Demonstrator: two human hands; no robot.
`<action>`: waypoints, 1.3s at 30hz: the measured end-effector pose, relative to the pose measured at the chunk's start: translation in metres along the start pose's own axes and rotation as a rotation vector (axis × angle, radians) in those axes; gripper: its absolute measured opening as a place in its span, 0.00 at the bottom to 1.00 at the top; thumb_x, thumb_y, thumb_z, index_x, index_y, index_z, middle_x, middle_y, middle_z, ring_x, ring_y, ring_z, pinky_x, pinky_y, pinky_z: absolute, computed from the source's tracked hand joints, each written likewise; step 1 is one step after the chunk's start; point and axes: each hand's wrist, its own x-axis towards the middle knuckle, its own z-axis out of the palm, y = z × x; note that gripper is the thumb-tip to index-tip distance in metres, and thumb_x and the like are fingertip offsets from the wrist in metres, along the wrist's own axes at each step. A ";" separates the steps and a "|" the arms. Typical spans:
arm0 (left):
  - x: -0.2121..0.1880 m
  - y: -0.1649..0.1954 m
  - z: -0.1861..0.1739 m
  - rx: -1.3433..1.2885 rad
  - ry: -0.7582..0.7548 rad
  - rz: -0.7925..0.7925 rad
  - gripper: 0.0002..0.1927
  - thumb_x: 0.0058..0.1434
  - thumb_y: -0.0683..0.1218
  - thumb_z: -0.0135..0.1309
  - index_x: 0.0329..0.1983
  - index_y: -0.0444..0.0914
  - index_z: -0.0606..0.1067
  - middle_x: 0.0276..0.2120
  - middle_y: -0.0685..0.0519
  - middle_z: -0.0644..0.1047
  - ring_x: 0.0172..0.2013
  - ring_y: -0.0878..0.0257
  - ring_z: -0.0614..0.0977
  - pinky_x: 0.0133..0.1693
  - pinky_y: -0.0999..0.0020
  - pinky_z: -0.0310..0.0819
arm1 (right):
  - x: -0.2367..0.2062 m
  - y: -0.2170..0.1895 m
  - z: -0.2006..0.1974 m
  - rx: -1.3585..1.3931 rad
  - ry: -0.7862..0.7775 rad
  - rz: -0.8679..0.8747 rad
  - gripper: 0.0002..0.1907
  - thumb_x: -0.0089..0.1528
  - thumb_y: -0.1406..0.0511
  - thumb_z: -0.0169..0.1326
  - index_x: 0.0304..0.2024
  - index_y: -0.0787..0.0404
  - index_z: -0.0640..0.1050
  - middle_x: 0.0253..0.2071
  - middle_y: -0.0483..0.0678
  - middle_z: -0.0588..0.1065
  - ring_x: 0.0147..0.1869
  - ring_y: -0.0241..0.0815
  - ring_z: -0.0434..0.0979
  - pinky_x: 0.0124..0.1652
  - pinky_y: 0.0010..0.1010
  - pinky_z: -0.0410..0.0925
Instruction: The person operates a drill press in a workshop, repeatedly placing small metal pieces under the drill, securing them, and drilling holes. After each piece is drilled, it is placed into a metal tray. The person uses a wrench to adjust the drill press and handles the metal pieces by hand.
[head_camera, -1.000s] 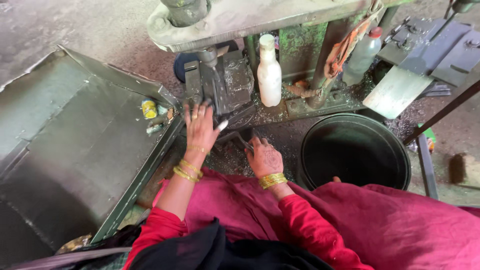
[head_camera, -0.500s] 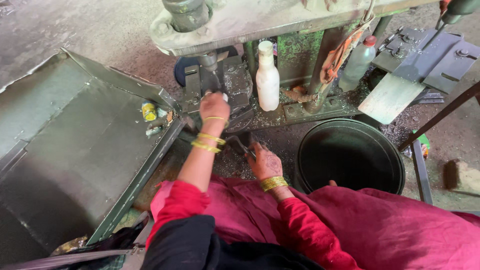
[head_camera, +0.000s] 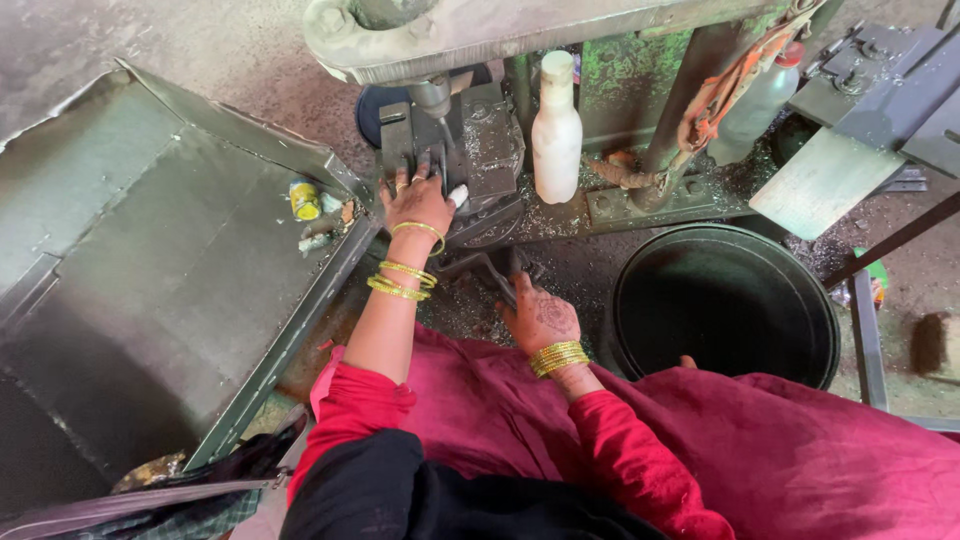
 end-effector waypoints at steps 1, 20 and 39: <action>0.002 -0.001 0.001 0.001 0.014 0.003 0.28 0.61 0.58 0.56 0.64 0.47 0.73 0.72 0.57 0.62 0.73 0.49 0.56 0.70 0.36 0.37 | -0.001 0.004 0.005 0.004 0.000 -0.006 0.27 0.62 0.52 0.56 0.59 0.55 0.69 0.42 0.57 0.81 0.45 0.60 0.82 0.43 0.51 0.73; -0.037 -0.031 0.006 -0.037 0.132 0.159 0.20 0.61 0.53 0.56 0.56 0.46 0.79 0.68 0.55 0.69 0.70 0.46 0.63 0.70 0.34 0.34 | -0.003 0.053 0.074 -0.046 -0.053 0.087 0.17 0.65 0.52 0.54 0.45 0.57 0.74 0.34 0.56 0.81 0.39 0.59 0.83 0.40 0.51 0.74; -0.015 -0.009 0.006 0.048 0.114 0.077 0.19 0.65 0.49 0.48 0.56 0.44 0.80 0.71 0.56 0.67 0.74 0.49 0.58 0.73 0.38 0.30 | -0.002 0.033 0.044 -0.031 -0.070 0.119 0.21 0.62 0.51 0.56 0.47 0.58 0.74 0.39 0.57 0.80 0.45 0.60 0.82 0.44 0.52 0.73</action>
